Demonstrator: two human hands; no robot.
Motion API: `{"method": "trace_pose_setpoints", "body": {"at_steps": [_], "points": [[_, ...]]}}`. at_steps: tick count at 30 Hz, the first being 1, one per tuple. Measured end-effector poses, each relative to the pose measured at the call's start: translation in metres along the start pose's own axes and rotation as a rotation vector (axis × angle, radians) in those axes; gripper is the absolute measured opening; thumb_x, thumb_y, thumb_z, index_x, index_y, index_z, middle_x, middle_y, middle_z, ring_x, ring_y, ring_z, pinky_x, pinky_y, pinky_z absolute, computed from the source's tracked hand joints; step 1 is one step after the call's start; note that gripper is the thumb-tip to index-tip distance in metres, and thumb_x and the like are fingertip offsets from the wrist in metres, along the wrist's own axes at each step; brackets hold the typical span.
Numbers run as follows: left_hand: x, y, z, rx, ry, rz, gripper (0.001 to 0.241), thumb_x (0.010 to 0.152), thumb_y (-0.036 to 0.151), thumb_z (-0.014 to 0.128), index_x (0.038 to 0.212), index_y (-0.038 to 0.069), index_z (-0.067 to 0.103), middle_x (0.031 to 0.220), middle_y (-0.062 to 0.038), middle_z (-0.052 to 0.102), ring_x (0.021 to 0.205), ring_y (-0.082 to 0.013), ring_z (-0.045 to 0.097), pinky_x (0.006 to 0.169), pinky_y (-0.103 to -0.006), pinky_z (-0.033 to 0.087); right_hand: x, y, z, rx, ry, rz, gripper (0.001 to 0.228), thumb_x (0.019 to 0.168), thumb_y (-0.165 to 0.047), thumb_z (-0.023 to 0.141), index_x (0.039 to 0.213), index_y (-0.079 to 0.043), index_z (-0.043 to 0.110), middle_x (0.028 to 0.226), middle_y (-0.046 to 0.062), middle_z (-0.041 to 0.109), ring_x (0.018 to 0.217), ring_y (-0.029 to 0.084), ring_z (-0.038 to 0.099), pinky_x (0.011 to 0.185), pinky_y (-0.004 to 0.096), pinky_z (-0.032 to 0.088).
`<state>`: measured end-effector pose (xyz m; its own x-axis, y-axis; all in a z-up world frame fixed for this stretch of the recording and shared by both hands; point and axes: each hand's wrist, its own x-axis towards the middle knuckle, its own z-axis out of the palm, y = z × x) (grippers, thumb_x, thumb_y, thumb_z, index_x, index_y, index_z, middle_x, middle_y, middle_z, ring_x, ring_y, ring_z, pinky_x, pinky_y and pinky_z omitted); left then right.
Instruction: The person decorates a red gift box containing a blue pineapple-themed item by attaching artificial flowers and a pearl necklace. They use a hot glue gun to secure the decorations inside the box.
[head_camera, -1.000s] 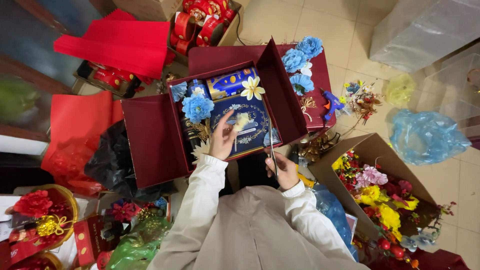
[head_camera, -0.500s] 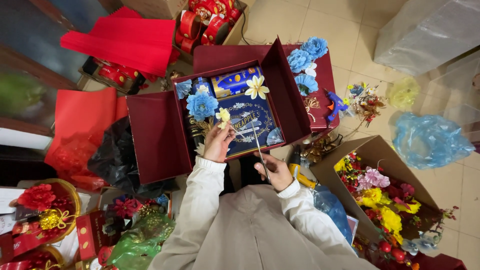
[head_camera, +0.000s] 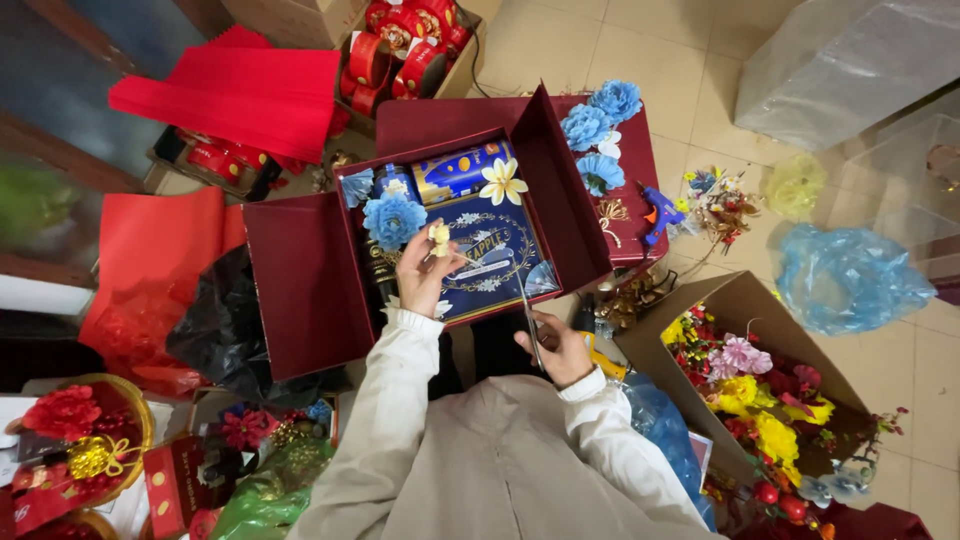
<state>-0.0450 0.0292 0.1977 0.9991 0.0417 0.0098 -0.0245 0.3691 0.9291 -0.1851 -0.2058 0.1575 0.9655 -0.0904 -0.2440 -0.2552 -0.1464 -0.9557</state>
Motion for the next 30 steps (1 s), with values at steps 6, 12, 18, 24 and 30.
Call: {"method": "trace_pose_setpoints", "body": {"at_steps": [6,12,18,24,30], "points": [[0.022,-0.003,0.003,0.06,-0.046,0.065,0.054,0.088,-0.006,0.077,0.138,-0.002,0.058,0.117,-0.028,0.072,0.107,-0.0314,0.072,0.094,-0.0396,0.061,0.001,-0.032,-0.017,-0.499,0.012,-0.009,0.063,0.076,-0.061,0.082,0.124,-0.022,0.073,0.071,-0.001,0.072,0.065,0.023,0.072,0.073,0.039,0.058],[-0.002,0.015,0.002,-0.001,0.055,-0.001,0.032,0.104,0.004,0.057,0.135,0.001,0.064,0.127,-0.029,0.067,0.118,-0.0401,0.067,0.098,-0.0478,0.058,-0.011,-0.041,-0.085,0.005,0.187,-0.298,0.055,0.079,-0.008,0.07,0.134,-0.008,0.066,0.085,0.012,0.079,0.071,0.018,0.073,0.072,0.03,0.058],[-0.026,-0.006,-0.001,0.101,0.167,-0.032,0.03,0.098,-0.003,0.064,0.123,0.008,0.075,0.124,-0.021,0.066,0.106,-0.0275,0.067,0.093,-0.0384,0.061,0.065,0.056,-0.187,-0.924,0.416,-0.03,0.048,0.082,-0.046,0.08,0.127,-0.03,0.075,0.098,0.006,0.079,0.094,0.032,0.075,0.081,0.041,0.06],[-0.025,-0.013,0.01,-0.018,0.169,-0.051,0.028,0.095,-0.004,0.069,0.122,0.0,0.07,0.122,-0.021,0.064,0.103,-0.0297,0.07,0.092,-0.0439,0.064,0.176,0.1,-0.176,-1.165,0.128,0.309,0.053,0.077,-0.056,0.075,0.127,-0.038,0.071,0.111,0.003,0.079,0.109,0.028,0.074,0.097,0.043,0.058],[-0.02,-0.014,0.02,-0.09,0.2,-0.069,0.044,0.09,-0.005,0.073,0.129,0.006,0.055,0.124,-0.021,0.057,0.104,-0.0387,0.07,0.092,-0.0511,0.064,0.243,0.112,-0.171,-1.221,0.023,0.227,0.058,0.084,-0.05,0.074,0.14,-0.039,0.061,0.123,0.004,0.075,0.117,0.028,0.071,0.101,0.045,0.057]]}}
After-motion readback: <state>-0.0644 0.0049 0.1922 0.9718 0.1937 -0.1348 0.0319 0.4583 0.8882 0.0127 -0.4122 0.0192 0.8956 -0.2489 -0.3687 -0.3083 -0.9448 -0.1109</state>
